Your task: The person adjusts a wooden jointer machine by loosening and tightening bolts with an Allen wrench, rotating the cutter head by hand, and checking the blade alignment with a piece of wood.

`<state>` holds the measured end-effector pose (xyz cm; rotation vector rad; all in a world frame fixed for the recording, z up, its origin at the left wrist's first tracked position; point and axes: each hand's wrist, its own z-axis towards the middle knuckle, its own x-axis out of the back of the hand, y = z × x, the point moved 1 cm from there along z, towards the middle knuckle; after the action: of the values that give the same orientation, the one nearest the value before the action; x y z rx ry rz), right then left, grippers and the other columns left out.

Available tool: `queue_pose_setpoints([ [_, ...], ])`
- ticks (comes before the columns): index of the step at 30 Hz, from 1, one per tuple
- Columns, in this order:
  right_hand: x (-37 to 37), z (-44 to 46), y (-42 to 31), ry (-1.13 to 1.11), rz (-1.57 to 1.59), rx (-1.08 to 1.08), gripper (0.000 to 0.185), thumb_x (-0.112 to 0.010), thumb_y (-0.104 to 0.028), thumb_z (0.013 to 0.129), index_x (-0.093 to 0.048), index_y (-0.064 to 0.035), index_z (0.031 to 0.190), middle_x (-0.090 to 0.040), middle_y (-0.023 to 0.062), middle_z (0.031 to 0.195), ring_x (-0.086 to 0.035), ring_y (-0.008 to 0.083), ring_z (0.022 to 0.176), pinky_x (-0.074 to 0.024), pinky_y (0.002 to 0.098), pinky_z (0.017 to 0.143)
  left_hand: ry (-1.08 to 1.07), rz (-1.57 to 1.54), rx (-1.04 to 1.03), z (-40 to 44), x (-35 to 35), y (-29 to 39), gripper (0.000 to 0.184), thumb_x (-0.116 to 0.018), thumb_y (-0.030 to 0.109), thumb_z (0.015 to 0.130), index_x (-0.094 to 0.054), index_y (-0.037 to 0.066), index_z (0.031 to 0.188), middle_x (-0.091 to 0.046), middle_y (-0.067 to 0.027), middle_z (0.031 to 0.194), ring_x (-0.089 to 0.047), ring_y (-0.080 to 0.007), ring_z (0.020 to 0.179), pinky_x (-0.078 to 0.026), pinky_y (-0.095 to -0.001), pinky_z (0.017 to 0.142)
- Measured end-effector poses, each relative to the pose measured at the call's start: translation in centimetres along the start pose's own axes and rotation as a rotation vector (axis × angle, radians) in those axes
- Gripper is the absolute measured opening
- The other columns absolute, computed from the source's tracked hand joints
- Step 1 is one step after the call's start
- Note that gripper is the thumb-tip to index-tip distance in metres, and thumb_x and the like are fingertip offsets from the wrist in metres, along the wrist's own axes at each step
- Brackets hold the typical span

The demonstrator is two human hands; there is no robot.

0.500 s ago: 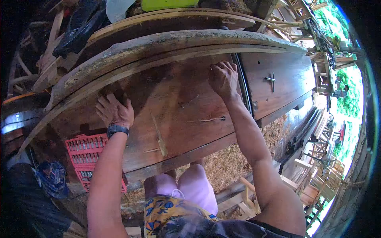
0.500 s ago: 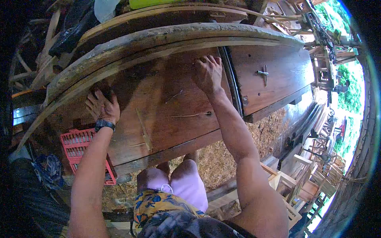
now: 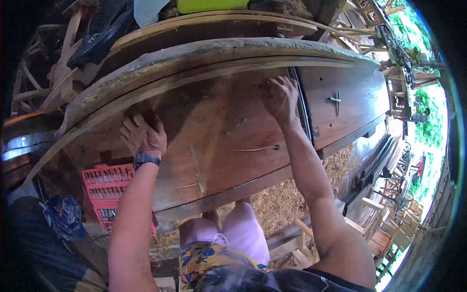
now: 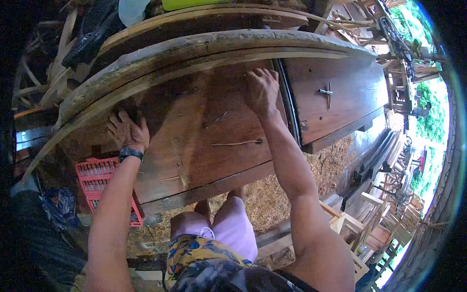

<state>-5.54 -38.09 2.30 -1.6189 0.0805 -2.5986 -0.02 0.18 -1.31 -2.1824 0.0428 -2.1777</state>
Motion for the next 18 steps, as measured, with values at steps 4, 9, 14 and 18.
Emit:
queue_pose_setpoints([
  [4,-0.6,-0.4,-0.4,-0.072,0.005,-0.049,0.017,-0.068,-0.024,0.082,-0.075,-0.0106,0.090,-0.072,0.0124,0.091,-0.067,0.0357,0.088,-0.0510,0.0442,0.080,-0.063,0.005,0.013,0.3,0.9,-0.1,0.075,-0.061,0.050,0.088,-0.042,0.003,0.143,-0.037,-0.0271,0.147,-0.039,-0.0468,0.132,-0.030,-0.0576,0.111],
  [9,-1.3,0.1,0.5,-0.120,0.261,-0.359,0.035,-0.080,-0.032,0.067,-0.074,-0.0073,0.092,-0.071,0.0178,0.090,-0.069,0.0367,0.083,-0.0543,0.0446,0.073,-0.130,0.020,0.041,0.8,0.9,0.0,0.075,-0.055,0.054,0.092,-0.038,0.006,0.147,-0.032,-0.0270,0.152,-0.032,-0.0495,0.139,-0.023,-0.0580,0.117],
  [14,0.8,1.1,-1.3,-0.028,0.355,-0.380,0.027,-0.078,-0.026,0.072,-0.073,-0.0056,0.089,-0.071,0.0162,0.082,-0.070,0.0330,0.074,-0.0544,0.0393,0.067,-0.170,0.072,0.041,1.1,-0.7,-0.5,0.082,-0.050,0.058,0.093,-0.028,0.008,0.154,-0.033,-0.0280,0.152,-0.032,-0.0484,0.140,-0.022,-0.0583,0.117],
  [18,0.6,0.4,-0.5,-0.011,0.431,-0.512,0.021,-0.067,-0.022,0.085,-0.072,-0.0031,0.093,-0.071,0.0160,0.081,-0.068,0.0279,0.074,-0.0530,0.0371,0.067,-0.163,0.012,0.038,0.9,1.6,0.1,0.081,-0.051,0.058,0.093,-0.029,0.009,0.154,-0.033,-0.0282,0.152,-0.033,-0.0489,0.138,-0.023,-0.0580,0.116],
])
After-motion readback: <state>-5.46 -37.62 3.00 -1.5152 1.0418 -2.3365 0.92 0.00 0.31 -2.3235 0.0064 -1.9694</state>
